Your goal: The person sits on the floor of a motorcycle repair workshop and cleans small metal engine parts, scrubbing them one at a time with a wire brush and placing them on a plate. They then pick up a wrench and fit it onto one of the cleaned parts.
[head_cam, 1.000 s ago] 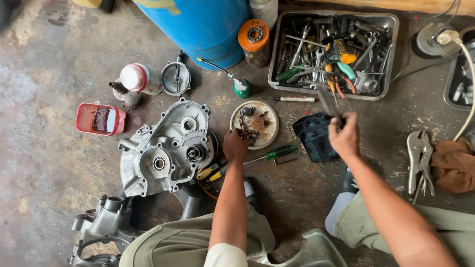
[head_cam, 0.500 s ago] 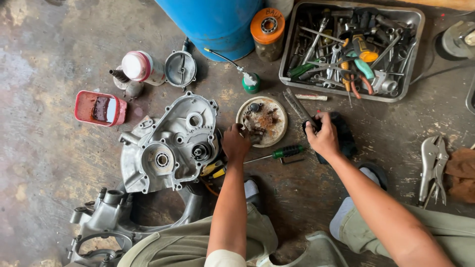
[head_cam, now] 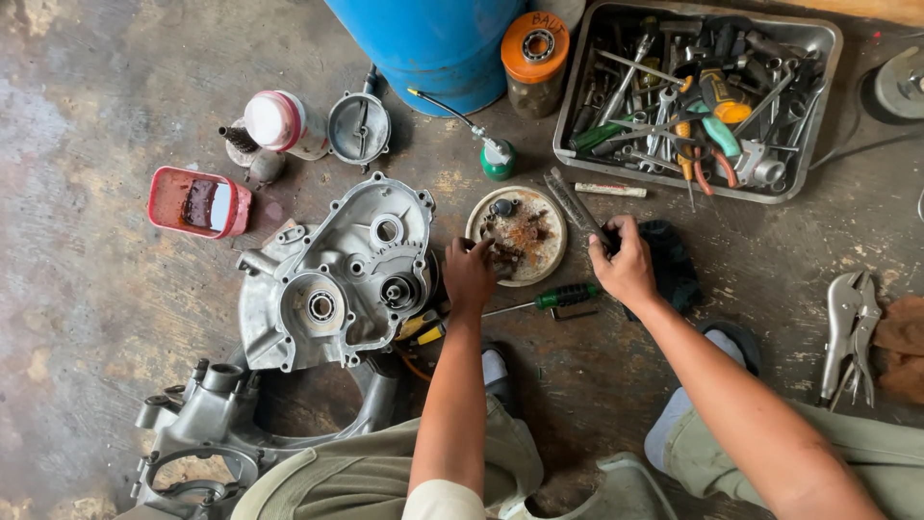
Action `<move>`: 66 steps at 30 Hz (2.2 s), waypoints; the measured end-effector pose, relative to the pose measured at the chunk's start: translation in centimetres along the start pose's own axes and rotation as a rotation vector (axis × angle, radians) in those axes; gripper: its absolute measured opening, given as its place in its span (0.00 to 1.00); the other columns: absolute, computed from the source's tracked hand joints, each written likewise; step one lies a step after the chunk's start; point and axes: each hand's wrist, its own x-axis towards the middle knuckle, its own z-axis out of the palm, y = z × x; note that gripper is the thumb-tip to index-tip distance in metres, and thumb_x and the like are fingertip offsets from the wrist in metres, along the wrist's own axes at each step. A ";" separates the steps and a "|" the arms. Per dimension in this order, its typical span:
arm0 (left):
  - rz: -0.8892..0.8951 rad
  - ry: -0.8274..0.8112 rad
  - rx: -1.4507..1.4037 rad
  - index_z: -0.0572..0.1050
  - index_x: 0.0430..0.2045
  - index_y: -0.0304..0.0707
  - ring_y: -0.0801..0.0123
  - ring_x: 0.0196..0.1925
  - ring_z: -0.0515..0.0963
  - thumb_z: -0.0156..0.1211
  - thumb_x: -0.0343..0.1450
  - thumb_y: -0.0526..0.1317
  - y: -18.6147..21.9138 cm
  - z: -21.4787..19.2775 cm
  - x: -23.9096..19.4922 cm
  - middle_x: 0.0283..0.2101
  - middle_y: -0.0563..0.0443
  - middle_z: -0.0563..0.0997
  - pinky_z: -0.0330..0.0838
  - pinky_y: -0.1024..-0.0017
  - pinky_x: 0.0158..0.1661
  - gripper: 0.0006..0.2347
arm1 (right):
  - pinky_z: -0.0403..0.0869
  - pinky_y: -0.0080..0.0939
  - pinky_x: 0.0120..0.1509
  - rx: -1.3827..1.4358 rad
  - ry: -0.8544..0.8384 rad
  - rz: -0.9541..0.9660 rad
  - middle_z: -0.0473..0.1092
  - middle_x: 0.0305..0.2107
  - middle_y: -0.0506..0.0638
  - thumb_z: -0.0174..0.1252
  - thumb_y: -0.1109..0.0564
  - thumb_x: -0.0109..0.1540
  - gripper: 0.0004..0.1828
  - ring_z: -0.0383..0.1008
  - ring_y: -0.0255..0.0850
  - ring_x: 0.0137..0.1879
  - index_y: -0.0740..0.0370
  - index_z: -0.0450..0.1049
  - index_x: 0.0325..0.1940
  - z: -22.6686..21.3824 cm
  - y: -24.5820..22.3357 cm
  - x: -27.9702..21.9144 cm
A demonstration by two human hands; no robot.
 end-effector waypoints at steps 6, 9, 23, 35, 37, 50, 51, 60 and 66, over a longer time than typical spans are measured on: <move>0.032 -0.057 0.128 0.80 0.44 0.62 0.56 0.50 0.72 0.60 0.74 0.48 1.6 -1.2 0.4 0.46 0.50 0.68 0.72 0.59 0.46 0.07 | 0.72 0.52 0.29 -0.009 0.014 0.005 0.72 0.24 0.61 0.63 0.57 0.62 0.14 0.77 0.59 0.30 0.62 0.66 0.47 0.0 0.5 0.0; 0.026 -0.054 0.159 0.80 0.39 0.60 0.57 0.50 0.70 0.59 0.74 0.49 1.0 0.2 0.9 0.45 0.51 0.67 0.70 0.61 0.45 0.05 | 0.72 0.54 0.29 -0.015 0.022 0.013 0.72 0.24 0.62 0.63 0.57 0.62 0.15 0.77 0.61 0.31 0.62 0.66 0.47 -0.1 0.0 0.1; 0.006 -0.134 0.266 0.75 0.48 0.45 0.54 0.60 0.72 0.67 0.69 0.47 1.7 0.3 -0.6 0.50 0.45 0.76 0.68 0.54 0.55 0.16 | 0.72 0.57 0.33 0.010 0.109 -0.047 0.72 0.26 0.65 0.63 0.55 0.62 0.14 0.76 0.66 0.35 0.60 0.67 0.47 -2.5 -3.7 0.9; -0.200 -0.048 -0.474 0.85 0.30 0.37 0.38 0.39 0.85 0.64 0.67 0.46 14.1 -18.9 -6.7 0.29 0.36 0.85 0.77 0.46 0.40 0.12 | 0.77 0.62 0.48 -0.105 -0.104 0.100 0.77 0.31 0.64 0.62 0.46 0.62 0.18 0.80 0.61 0.43 0.61 0.73 0.47 -15.7 -23.1 2.9; -0.167 -0.011 -0.607 0.85 0.30 0.30 0.33 0.40 0.84 0.62 0.69 0.45 18.7 -24.9 -7.6 0.29 0.30 0.84 0.75 0.44 0.41 0.14 | 0.75 0.66 0.48 -0.129 -0.102 0.068 0.77 0.34 0.71 0.63 0.46 0.61 0.20 0.78 0.69 0.47 0.67 0.76 0.44 -19.3 -27.3 3.1; 0.232 0.050 -1.180 0.85 0.44 0.35 0.70 0.42 0.82 0.64 0.71 0.30 23.5 -30.2 -12.2 0.41 0.43 0.87 0.78 0.66 0.46 0.10 | 0.72 0.39 0.31 0.562 -0.309 -0.016 0.68 0.15 0.52 0.60 0.62 0.63 0.07 0.70 0.39 0.22 0.71 0.79 0.40 -23.5 -29.4 -1.4; 0.228 0.039 -1.196 0.85 0.44 0.35 0.69 0.41 0.82 0.64 0.71 0.30 23.7 -30.5 -12.4 0.40 0.43 0.87 0.79 0.65 0.45 0.10 | 0.71 0.39 0.30 0.501 -0.315 -0.021 0.69 0.13 0.54 0.62 0.62 0.62 0.06 0.70 0.40 0.20 0.71 0.81 0.37 -23.7 -29.8 -1.5; 0.110 -0.078 -1.279 0.77 0.51 0.29 0.70 0.43 0.81 0.63 0.70 0.29 24.1 -29.6 -12.5 0.43 0.48 0.83 0.76 0.74 0.47 0.15 | 0.68 0.32 0.30 0.513 -0.326 0.052 0.70 0.21 0.47 0.61 0.58 0.62 0.10 0.68 0.33 0.26 0.66 0.79 0.44 -22.6 -27.4 -1.6; 0.178 -0.009 -1.291 0.78 0.41 0.29 0.73 0.36 0.77 0.64 0.70 0.27 24.6 -29.4 -12.8 0.41 0.50 0.81 0.74 0.75 0.39 0.07 | 0.67 0.33 0.30 0.555 -0.315 0.048 0.70 0.22 0.47 0.59 0.59 0.64 0.06 0.67 0.34 0.26 0.64 0.75 0.42 -22.5 -27.5 -2.0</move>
